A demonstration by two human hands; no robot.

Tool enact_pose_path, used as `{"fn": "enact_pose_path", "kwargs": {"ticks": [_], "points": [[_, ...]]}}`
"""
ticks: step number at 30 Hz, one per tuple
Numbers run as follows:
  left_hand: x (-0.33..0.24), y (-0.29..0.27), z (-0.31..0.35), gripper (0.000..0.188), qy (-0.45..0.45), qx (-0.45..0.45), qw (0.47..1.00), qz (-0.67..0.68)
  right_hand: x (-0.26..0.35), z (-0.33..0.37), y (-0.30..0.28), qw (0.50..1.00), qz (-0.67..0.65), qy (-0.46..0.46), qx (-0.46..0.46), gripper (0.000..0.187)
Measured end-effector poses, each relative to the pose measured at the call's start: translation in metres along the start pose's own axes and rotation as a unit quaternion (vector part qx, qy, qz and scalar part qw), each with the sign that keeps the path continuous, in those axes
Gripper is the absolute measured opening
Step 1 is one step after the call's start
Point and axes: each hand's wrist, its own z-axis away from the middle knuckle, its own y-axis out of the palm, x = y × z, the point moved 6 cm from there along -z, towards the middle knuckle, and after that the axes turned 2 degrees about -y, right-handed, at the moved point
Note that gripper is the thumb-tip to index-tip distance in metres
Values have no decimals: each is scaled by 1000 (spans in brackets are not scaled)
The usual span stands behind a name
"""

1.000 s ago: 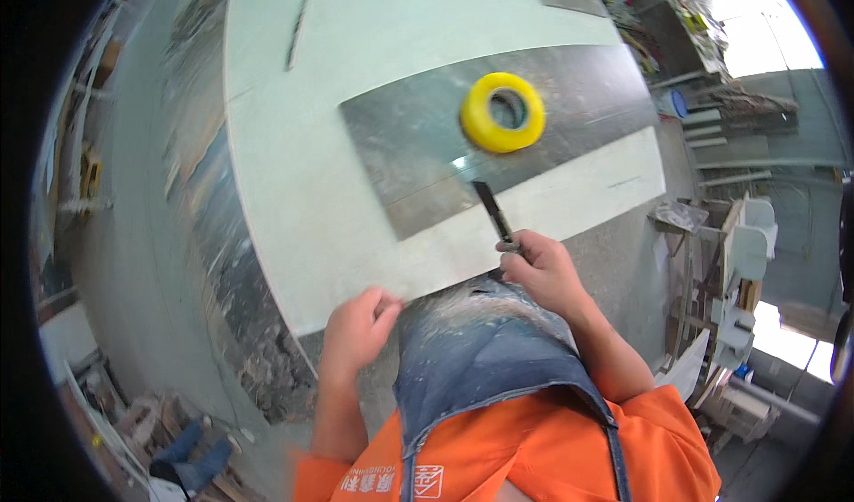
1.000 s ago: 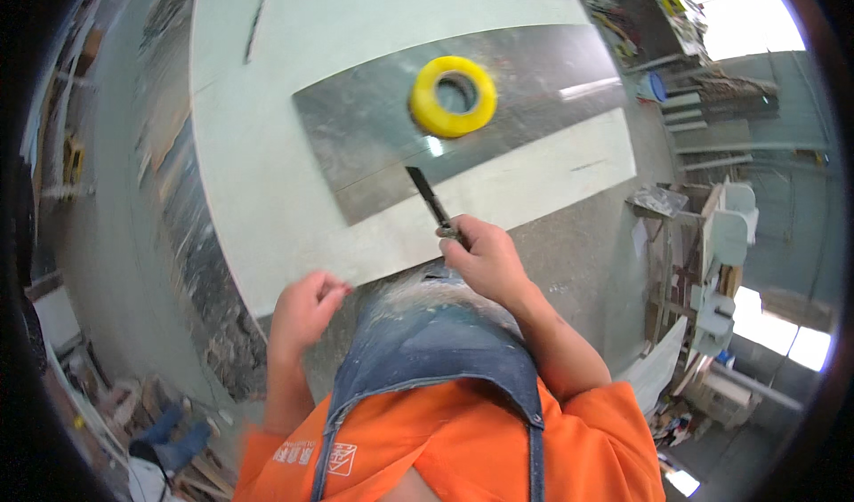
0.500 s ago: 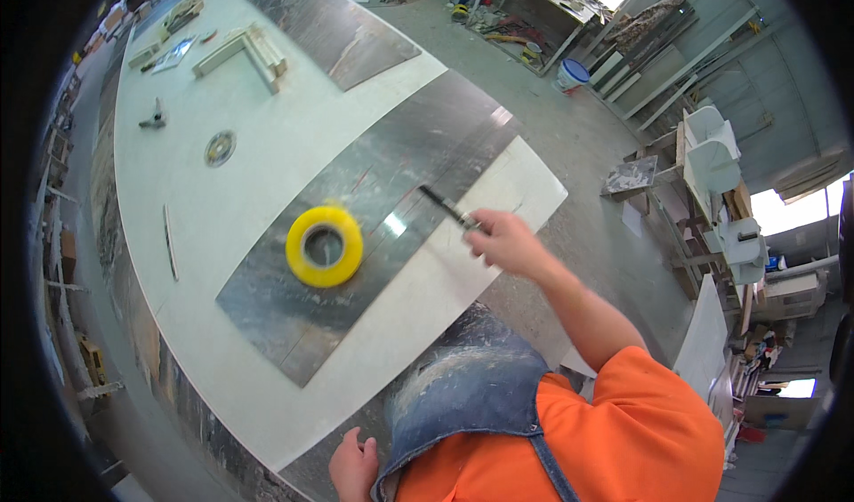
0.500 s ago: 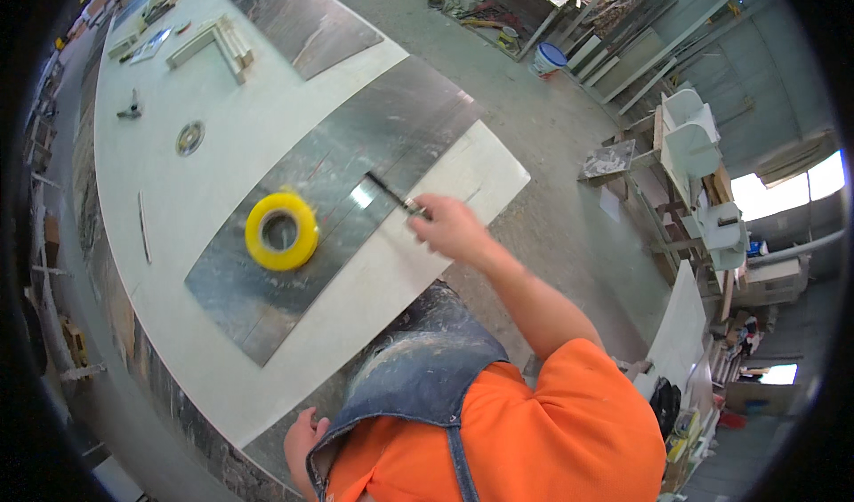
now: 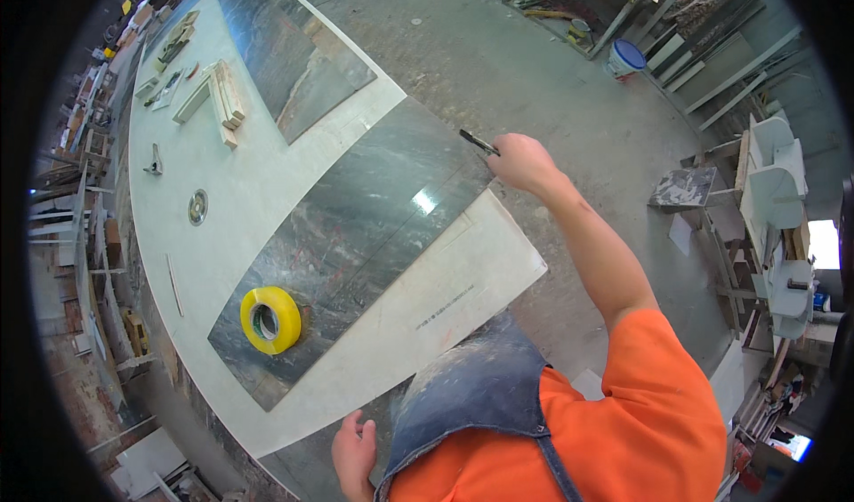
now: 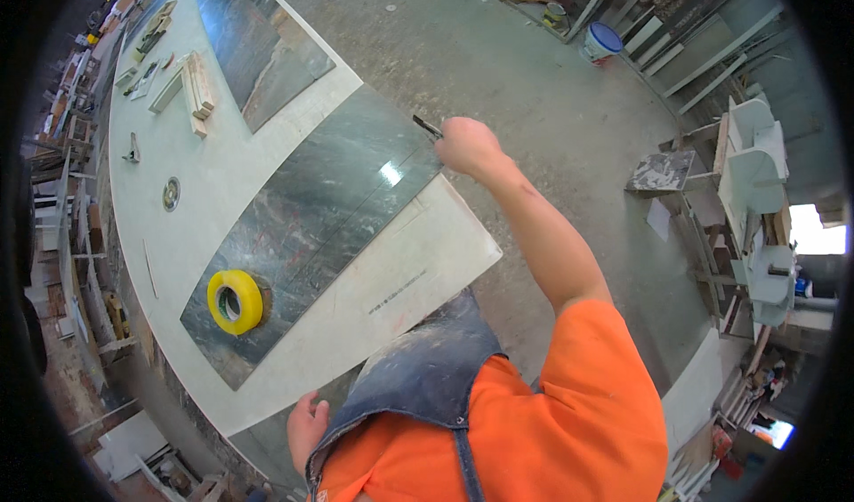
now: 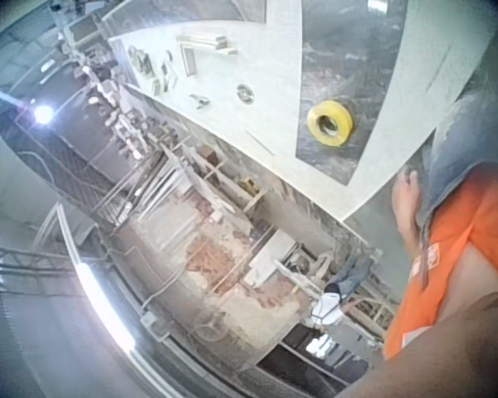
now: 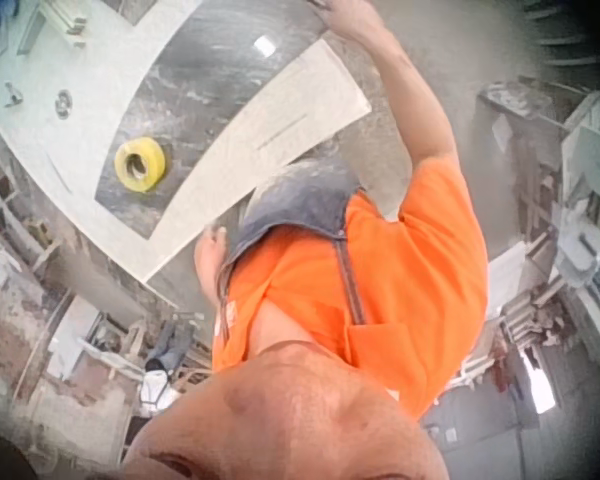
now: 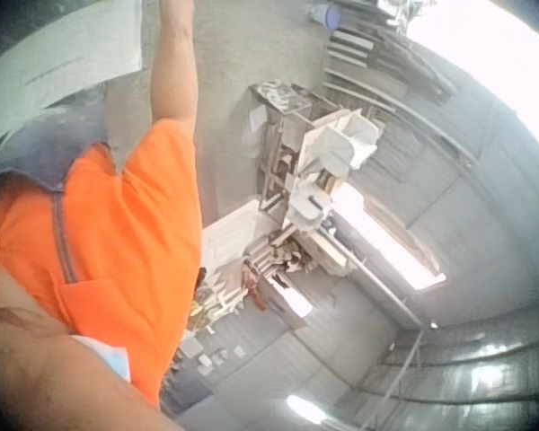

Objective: The person positions a dark stone tile on a workbench, applies yellow tape to mark a cutting line, and uses an angle grinder to cut the tile. The person handles the tile, tape, and grinder throughout the process.

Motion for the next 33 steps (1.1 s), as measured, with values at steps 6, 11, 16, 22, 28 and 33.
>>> {"fn": "enact_pose_path", "kwargs": {"ticks": [6,11,16,22,28,33], "points": [[-36,2,-5,47,-2,-28,998,-51,-3,-12,3,999,22,-21,43,27],[-55,7,-20,46,7,-7,1000,-26,-11,0,-4,997,30,-19,68,27],[-60,-4,-29,45,5,-11,999,-46,-9,11,-6,997,33,-6,68,26],[-43,-16,-33,42,-14,-40,998,-36,-12,17,-9,998,41,-4,54,22],[0,-24,-54,41,-39,-84,996,10,-37,15,-22,991,-104,35,-72,26],[127,-52,-103,40,-45,-340,935,93,-29,-12,29,952,-275,50,-123,29]]}}
